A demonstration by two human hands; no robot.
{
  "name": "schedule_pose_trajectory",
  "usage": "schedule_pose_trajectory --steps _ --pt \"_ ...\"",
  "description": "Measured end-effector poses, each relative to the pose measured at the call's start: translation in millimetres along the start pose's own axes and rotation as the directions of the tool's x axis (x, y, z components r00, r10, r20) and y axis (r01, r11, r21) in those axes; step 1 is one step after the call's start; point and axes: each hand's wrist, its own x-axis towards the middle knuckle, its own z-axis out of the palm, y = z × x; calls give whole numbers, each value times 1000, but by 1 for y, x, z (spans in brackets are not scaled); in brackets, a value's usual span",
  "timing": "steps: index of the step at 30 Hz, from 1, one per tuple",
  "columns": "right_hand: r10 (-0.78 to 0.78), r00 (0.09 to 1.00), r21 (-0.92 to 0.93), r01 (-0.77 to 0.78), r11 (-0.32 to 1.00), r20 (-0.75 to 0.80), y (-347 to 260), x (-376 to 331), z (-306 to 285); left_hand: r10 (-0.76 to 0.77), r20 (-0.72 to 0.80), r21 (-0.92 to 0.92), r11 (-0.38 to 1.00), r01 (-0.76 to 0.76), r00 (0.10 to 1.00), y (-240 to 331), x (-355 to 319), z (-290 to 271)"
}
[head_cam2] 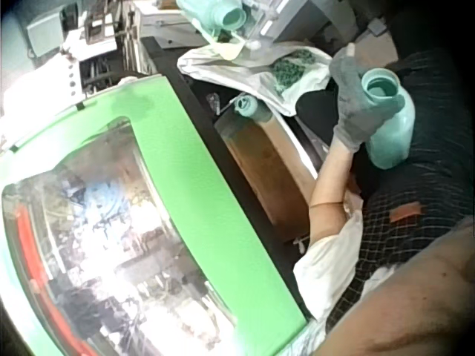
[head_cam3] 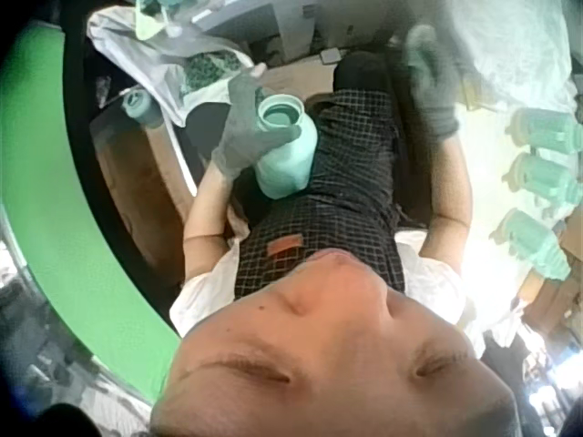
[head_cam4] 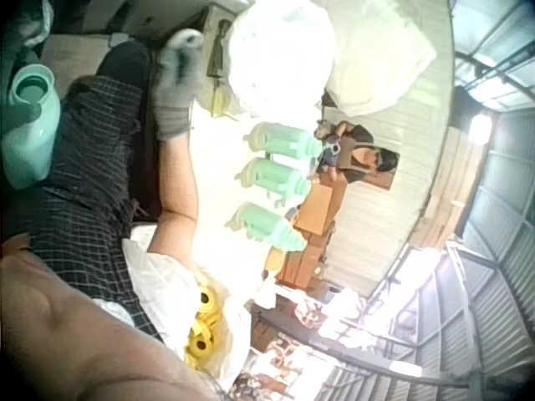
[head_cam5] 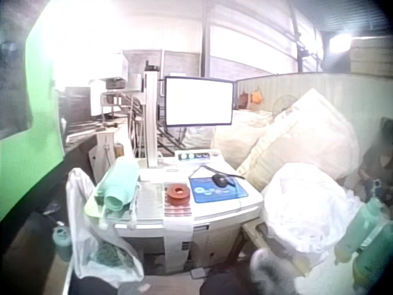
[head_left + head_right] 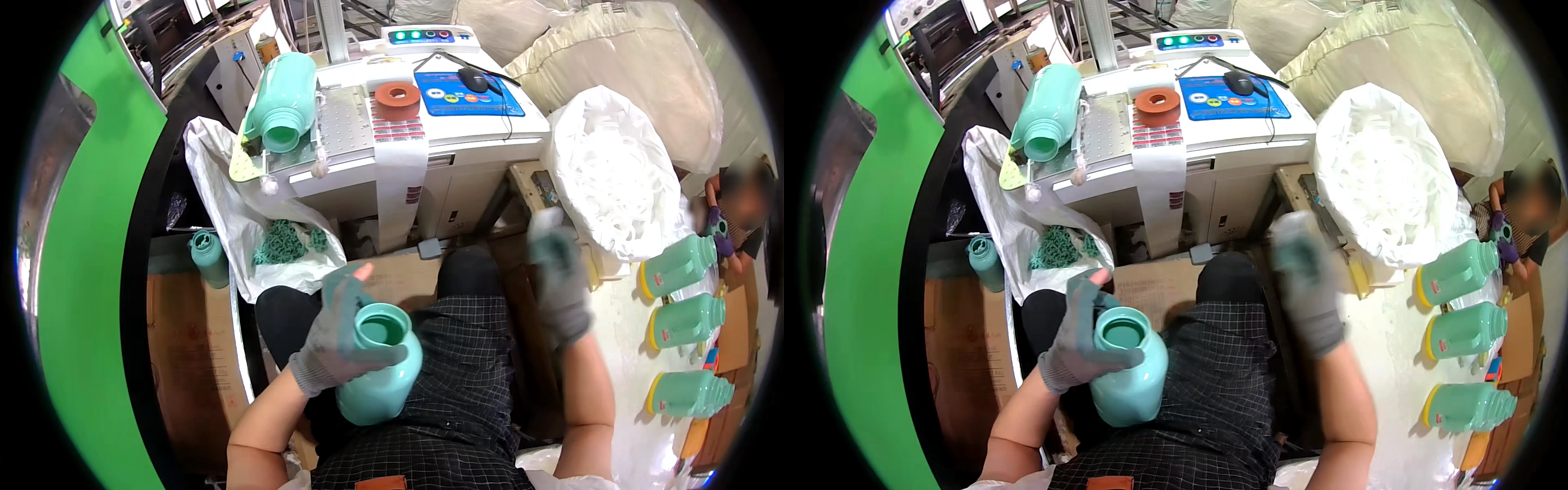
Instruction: The person sits on the floor and repeatedly applies labels to light green plastic containers using a label printer. They peel labels from a roll, stick them onto the containers, and then cap the containers with yellow lids before placing them on a nearby table.
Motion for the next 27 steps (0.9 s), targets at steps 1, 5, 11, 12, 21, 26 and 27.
schedule_pose_trajectory --steps 1,5,11,12,21,26,27 --pt "96 962 86 -122 989 254 -29 -8 22 5 15 -24 1000 -5 1000 2 -1 1" --pt "-258 801 220 162 962 540 -87 -22 77 177 41 116 977 -180 983 16 14 -7" --pt "-402 784 236 327 915 473 -90 -37 88 104 90 90 990 -112 990 16 9 -19" --pt "-425 761 266 333 904 490 -91 -38 86 121 99 73 989 -129 988 11 8 -19" --pt "-195 606 90 200 976 771 -106 -43 55 284 190 136 941 -311 940 18 18 -12" --pt "-167 819 12 192 981 550 -101 -76 71 168 173 344 913 -219 970 15 32 3" --pt "-172 838 -28 218 976 518 -95 -79 75 118 281 352 911 -217 952 15 36 4"
